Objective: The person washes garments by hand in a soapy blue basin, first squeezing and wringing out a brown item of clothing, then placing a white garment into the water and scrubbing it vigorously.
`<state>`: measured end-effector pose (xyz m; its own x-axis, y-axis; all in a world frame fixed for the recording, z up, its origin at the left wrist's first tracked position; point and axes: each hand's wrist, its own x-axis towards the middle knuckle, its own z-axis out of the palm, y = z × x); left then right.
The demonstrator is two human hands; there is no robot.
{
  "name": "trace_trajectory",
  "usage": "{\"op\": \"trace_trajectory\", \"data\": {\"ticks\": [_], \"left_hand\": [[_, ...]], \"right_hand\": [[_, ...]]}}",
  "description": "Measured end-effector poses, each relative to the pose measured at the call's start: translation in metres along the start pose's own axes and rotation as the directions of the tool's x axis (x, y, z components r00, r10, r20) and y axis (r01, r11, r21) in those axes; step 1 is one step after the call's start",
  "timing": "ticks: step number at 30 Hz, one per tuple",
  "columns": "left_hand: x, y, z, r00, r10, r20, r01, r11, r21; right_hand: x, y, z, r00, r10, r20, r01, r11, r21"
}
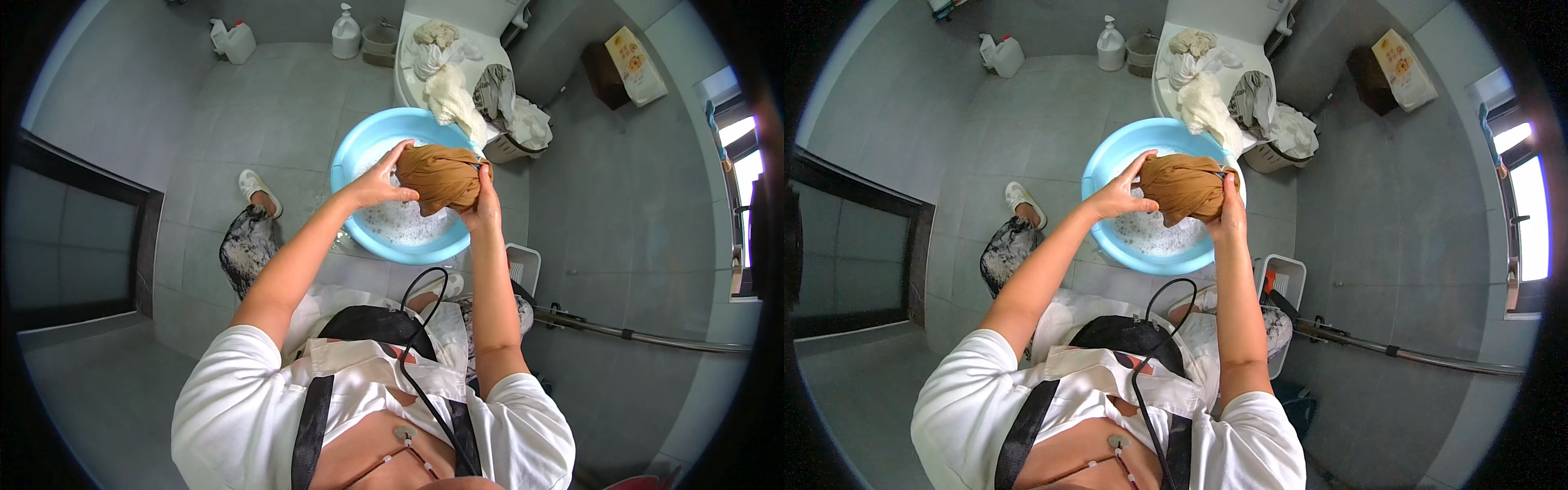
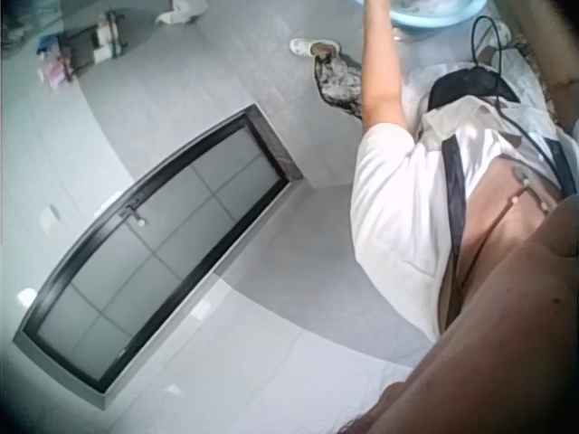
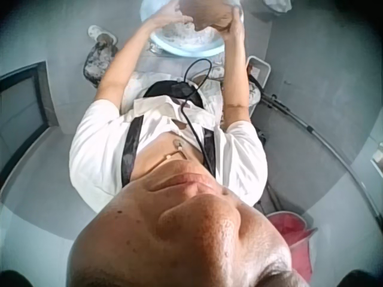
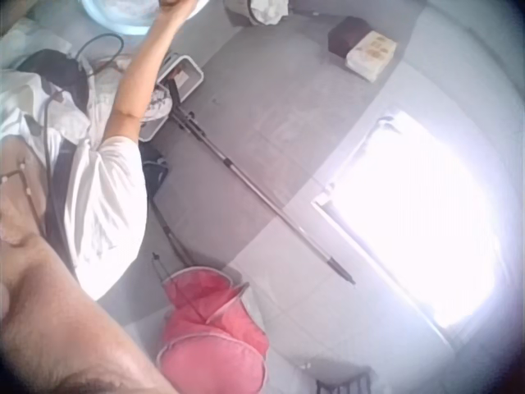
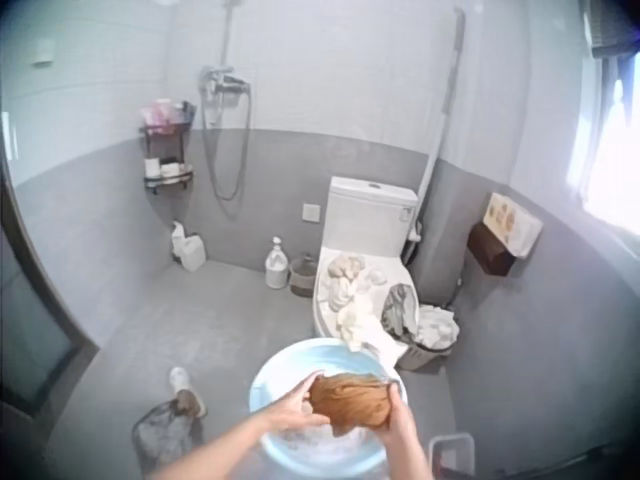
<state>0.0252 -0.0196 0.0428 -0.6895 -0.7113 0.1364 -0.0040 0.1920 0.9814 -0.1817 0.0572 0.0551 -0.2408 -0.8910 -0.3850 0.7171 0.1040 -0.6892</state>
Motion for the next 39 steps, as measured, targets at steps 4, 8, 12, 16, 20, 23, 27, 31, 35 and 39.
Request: {"op": "trace_trajectory", "data": {"ticks": [4, 8, 12, 16, 20, 23, 27, 31, 35, 39], "left_hand": [[-0.001, -0.008, 0.01, 0.994, -0.014, -0.11, 0.009, 0.999, -0.045], [-0.007, -0.001, 0.008, 0.976, -0.169, -0.135, 0.156, 0.983, -0.097], [-0.005, 0.001, 0.003, 0.982, -0.174, -0.072, 0.168, 0.983, -0.071], [-0.005, 0.008, 0.004, 0.987, -0.098, -0.131, 0.095, 0.995, -0.031], [-0.005, 0.022, 0.002, 0.99, 0.03, -0.137, -0.035, 0.999, -0.035], [0.0, 0.024, -0.005, 0.973, 0.104, -0.206, -0.071, 0.984, 0.165], [0.005, 0.029, -0.01, 0.934, 0.246, -0.259, -0.146, 0.925, 0.352], [0.008, 0.04, -0.009, 0.974, -0.025, -0.223, -0.045, 0.953, -0.3], [0.011, 0.044, -0.012, 0.976, -0.138, -0.17, 0.014, 0.814, -0.581], [0.018, 0.054, -0.017, 0.976, -0.084, -0.201, -0.013, 0.899, -0.437]], "right_hand": [[-0.01, -0.005, 0.014, 0.998, -0.022, 0.058, 0.024, 0.999, -0.021], [-0.029, -0.015, 0.028, 0.974, -0.099, 0.201, 0.158, 0.939, -0.304], [-0.016, -0.017, 0.02, 0.992, -0.069, 0.106, 0.092, 0.969, -0.228], [-0.013, -0.016, 0.016, 0.991, -0.074, 0.114, 0.085, 0.992, -0.093], [-0.013, -0.016, 0.015, 0.987, -0.062, 0.148, 0.06, 0.998, 0.013], [-0.01, -0.019, 0.009, 0.97, -0.103, 0.219, 0.115, 0.993, -0.039], [-0.011, -0.017, 0.004, 0.943, -0.225, 0.245, 0.26, 0.959, -0.117], [-0.015, -0.019, 0.004, 0.93, -0.253, 0.266, 0.279, 0.958, -0.063], [-0.021, -0.021, 0.006, 0.925, -0.247, 0.288, 0.301, 0.94, -0.162], [-0.022, -0.015, 0.01, 0.91, -0.292, 0.295, 0.375, 0.884, -0.279]]}}
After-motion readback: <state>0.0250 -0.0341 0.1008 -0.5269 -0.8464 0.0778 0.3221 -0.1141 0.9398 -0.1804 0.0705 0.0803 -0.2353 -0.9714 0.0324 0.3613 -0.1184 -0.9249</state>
